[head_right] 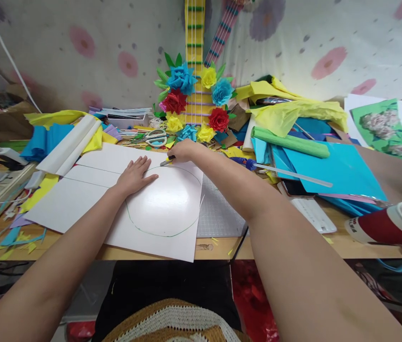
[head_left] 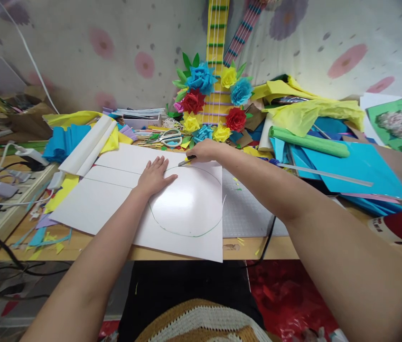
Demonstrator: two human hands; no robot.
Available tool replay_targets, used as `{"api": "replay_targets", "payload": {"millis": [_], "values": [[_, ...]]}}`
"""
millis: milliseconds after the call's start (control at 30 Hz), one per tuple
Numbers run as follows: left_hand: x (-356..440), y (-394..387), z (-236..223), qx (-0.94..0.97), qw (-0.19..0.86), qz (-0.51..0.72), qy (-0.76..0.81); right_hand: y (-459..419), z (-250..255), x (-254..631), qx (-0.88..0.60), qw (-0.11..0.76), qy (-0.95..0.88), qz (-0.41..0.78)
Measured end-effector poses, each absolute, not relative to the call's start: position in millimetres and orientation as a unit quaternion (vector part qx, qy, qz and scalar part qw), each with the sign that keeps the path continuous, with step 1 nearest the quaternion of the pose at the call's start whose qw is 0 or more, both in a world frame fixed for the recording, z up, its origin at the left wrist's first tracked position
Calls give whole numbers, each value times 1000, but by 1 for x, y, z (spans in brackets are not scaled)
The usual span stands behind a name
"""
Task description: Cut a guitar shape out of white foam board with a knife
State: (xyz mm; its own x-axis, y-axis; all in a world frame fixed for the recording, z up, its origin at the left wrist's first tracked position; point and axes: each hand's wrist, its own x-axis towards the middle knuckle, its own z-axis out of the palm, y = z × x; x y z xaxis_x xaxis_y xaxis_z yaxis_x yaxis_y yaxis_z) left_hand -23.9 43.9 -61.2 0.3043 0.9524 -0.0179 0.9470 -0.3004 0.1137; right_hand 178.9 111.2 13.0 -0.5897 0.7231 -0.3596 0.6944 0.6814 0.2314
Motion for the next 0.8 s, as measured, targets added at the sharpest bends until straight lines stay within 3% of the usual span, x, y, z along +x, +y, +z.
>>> {"api": "replay_targets", "payload": {"millis": [800], "values": [[-23, 43, -60, 806, 52, 31, 589, 97, 28, 184, 426, 244, 871, 8]]}}
